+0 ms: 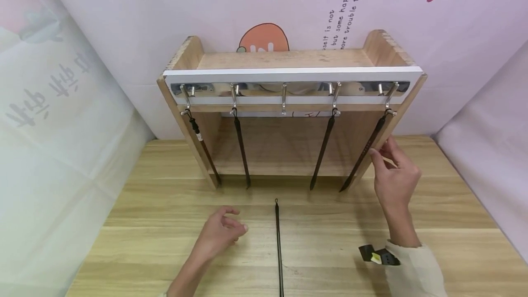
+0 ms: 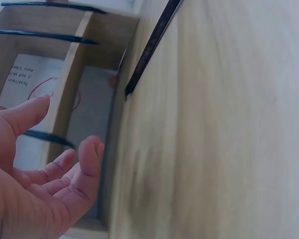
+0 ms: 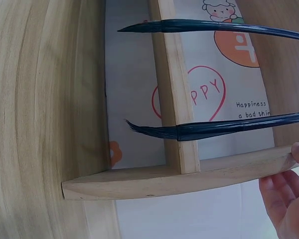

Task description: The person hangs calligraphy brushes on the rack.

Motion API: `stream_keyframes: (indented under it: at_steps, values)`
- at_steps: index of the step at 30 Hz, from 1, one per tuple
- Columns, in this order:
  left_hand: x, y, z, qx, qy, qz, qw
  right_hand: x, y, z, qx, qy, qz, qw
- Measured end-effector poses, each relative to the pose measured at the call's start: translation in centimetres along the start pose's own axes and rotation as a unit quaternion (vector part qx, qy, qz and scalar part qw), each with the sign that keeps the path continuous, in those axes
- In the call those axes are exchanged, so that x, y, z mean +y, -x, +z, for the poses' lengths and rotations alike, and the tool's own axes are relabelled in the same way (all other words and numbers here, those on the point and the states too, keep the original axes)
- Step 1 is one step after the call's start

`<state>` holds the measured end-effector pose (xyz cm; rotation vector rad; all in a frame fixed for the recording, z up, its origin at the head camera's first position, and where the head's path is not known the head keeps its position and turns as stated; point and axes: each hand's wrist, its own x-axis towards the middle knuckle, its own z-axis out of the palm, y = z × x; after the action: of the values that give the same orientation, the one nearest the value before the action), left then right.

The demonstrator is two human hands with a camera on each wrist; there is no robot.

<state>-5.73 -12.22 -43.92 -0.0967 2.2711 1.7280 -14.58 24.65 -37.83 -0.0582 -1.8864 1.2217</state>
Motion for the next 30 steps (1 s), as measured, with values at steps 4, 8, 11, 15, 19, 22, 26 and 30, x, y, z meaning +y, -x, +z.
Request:
stream_keyframes:
  at_steps: [4, 8, 11, 15, 19, 22, 26, 30]
  values:
    - [-0.5, -0.1, 0.7, -0.015, 0.027, 0.002, 0.9995, -0.5, 0.0, 0.0, -0.004, -0.002, 0.001, 1.0]
    - [-0.9, 0.0, 1.5, -0.02, 0.058, -0.014, 0.998, -0.8, 0.0, 0.0, -0.004, -0.006, 0.002, 1.0]
    - [-1.2, 0.1, 2.2, -0.023, 0.077, -0.029, 0.9963, -0.7, 0.0, 0.0, -0.003, -0.008, 0.003, 1.0]
    - [-1.5, 0.2, 3.3, -0.028, 0.082, -0.038, 0.9955, -0.5, 0.0, 0.0, -0.002, -0.007, 0.005, 1.0]
    - [-1.5, 0.4, 4.4, -0.039, 0.079, -0.04, 0.9953, 0.1, 0.0, -0.1, 0.0, -0.007, 0.008, 0.9999]
    - [-1.4, 0.4, 5.0, -0.045, 0.077, -0.038, 0.9953, 0.7, -0.1, 0.0, 0.0, -0.011, 0.009, 0.9999]
    - [-1.1, 0.4, 5.6, -0.046, 0.056, -0.03, 0.9969, 0.9, -0.1, 0.0, -0.001, -0.015, 0.011, 0.9998]
    - [-1.0, 0.2, 6.2, -0.039, 0.008, -0.028, 0.9988, 0.9, -0.1, -0.1, 0.001, -0.016, 0.011, 0.9998]
